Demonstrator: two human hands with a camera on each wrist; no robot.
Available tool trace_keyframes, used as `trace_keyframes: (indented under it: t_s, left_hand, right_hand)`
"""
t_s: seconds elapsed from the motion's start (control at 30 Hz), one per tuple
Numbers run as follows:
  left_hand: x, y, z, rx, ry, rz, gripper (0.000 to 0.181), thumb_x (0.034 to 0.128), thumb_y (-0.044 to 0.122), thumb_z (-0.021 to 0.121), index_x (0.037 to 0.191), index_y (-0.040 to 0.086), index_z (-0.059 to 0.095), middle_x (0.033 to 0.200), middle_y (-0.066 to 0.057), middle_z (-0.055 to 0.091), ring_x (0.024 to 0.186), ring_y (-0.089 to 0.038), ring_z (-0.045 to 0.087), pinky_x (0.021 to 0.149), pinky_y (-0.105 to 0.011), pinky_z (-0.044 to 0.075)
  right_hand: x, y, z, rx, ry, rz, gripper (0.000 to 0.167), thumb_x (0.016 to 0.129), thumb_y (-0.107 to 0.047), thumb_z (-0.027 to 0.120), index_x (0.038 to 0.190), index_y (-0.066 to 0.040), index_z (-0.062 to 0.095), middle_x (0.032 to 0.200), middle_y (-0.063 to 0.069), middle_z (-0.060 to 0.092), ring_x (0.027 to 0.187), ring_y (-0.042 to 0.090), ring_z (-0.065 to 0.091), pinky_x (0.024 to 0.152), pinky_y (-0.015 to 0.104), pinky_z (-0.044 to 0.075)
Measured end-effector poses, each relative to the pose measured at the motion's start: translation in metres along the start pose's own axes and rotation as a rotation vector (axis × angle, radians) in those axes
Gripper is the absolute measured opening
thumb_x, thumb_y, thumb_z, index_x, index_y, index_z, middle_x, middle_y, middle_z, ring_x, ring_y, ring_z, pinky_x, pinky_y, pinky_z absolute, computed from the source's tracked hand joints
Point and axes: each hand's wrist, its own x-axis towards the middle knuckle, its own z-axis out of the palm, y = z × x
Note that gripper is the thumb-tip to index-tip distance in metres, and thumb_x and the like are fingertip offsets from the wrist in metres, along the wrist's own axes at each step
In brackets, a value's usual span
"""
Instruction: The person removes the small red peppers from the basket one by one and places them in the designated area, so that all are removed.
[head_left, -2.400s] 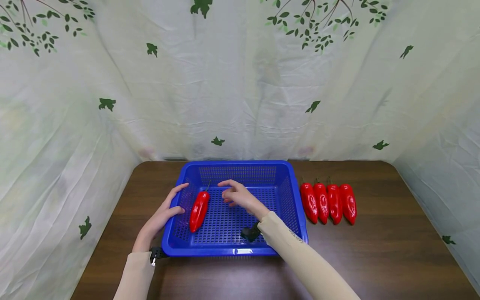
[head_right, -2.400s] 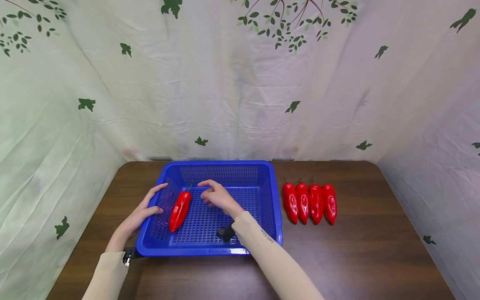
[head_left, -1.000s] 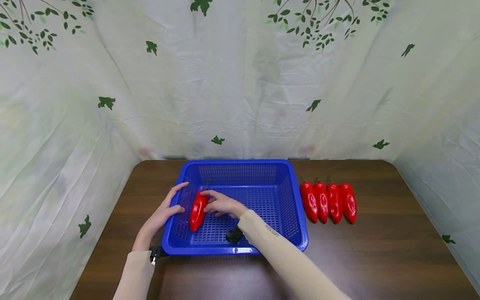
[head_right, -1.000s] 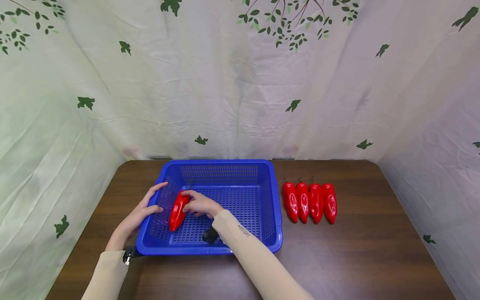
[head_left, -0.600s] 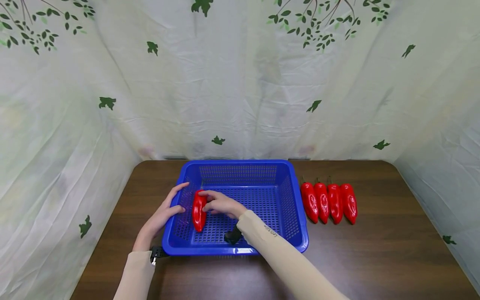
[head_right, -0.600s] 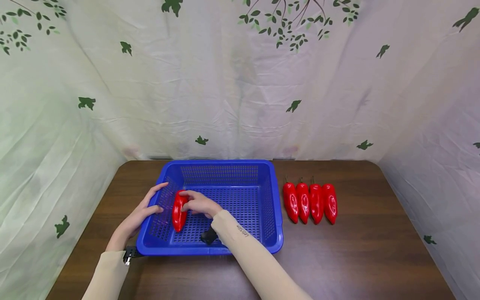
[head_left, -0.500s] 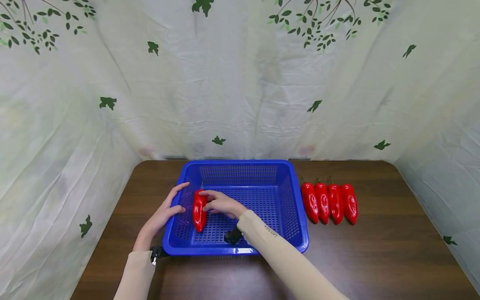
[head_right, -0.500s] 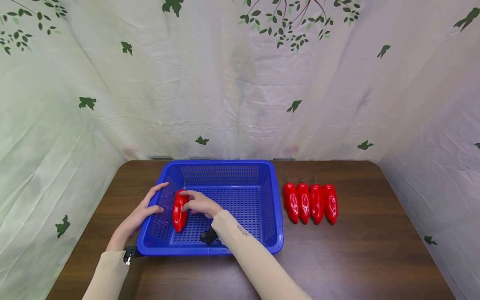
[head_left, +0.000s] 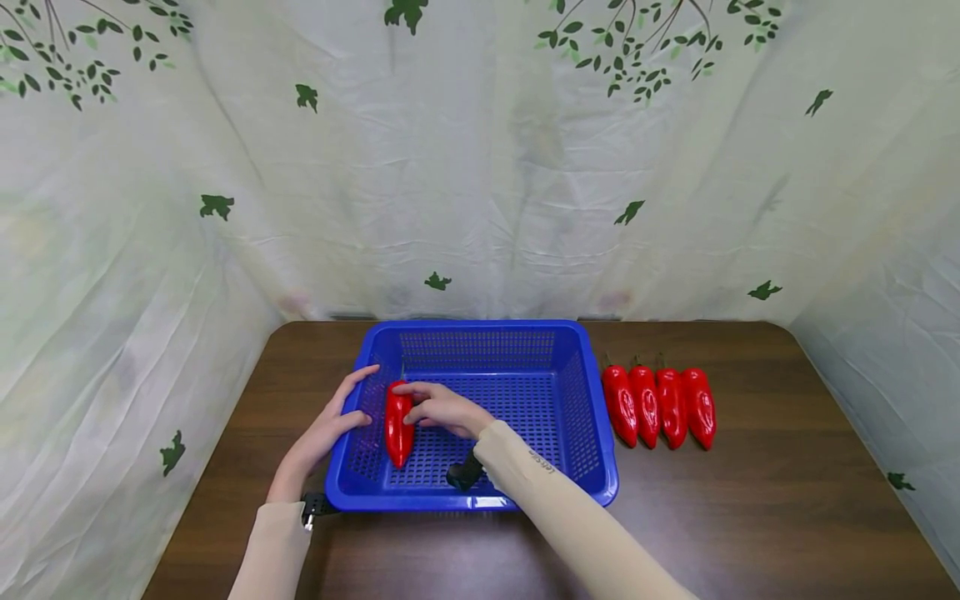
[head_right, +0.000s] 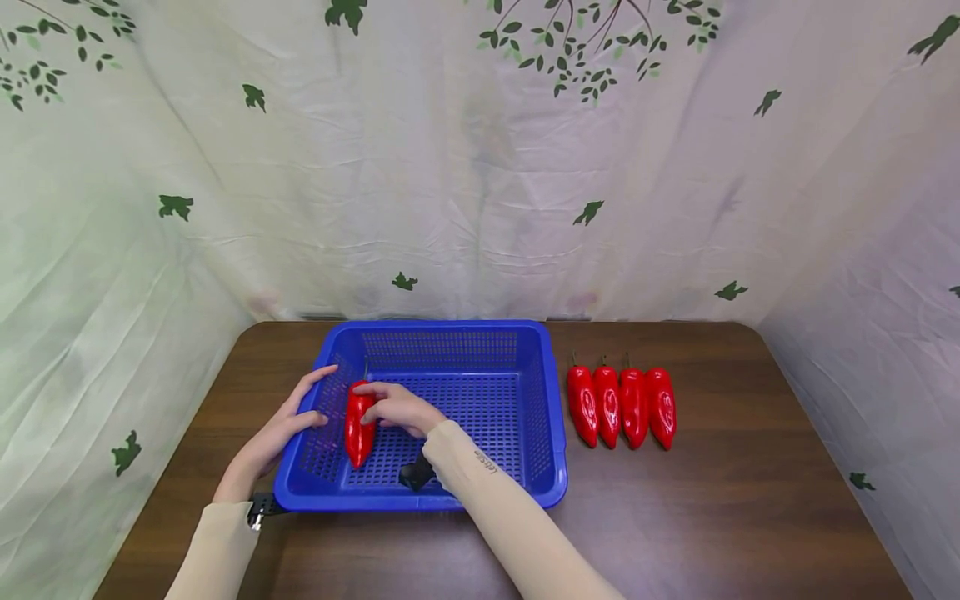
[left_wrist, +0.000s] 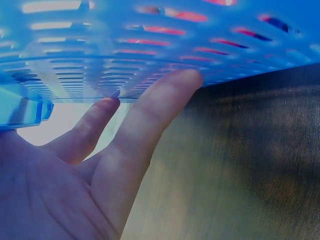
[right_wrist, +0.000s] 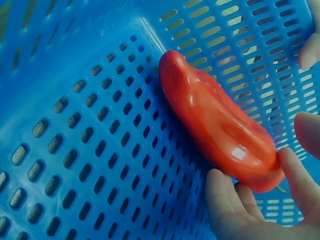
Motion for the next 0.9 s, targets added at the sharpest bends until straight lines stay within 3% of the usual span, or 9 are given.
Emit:
trace_keyframes:
  t_s: [0.5,0.9]
  left_hand:
    - [-0.0009,0.0003,-0.0002,-0.002,-0.001,0.0,0.07,0.0907,0.006,0.046,0.15,0.03,0.019,0.154,-0.018,0.004,0.129,-0.055,0.026,0.084,-0.058,0.048]
    - [-0.0017,0.0029,0.0013,-0.006,-0.011,0.024,0.07,0.0906,0.005,0.047,0.151,0.026,0.018,0.154,-0.019,0.003,0.127,-0.056,0.027,0.084,-0.059,0.048]
  right_hand:
    - [0.0018,0.0016,0.0028,0.014,-0.003,0.008,0.049,0.084,0.005,0.058,0.132,-0.004,0.055,0.115,0.011,0.057,0.098,0.02,0.055,0.097,0.046,0.044]
    - [-0.0019,-0.0012,-0.0047,0.038,0.162,-0.027,0.039,0.083,0.003,0.063,0.122,-0.002,0.061,0.116,0.012,0.058,0.096,0.022,0.059,0.086,0.041,0.052]
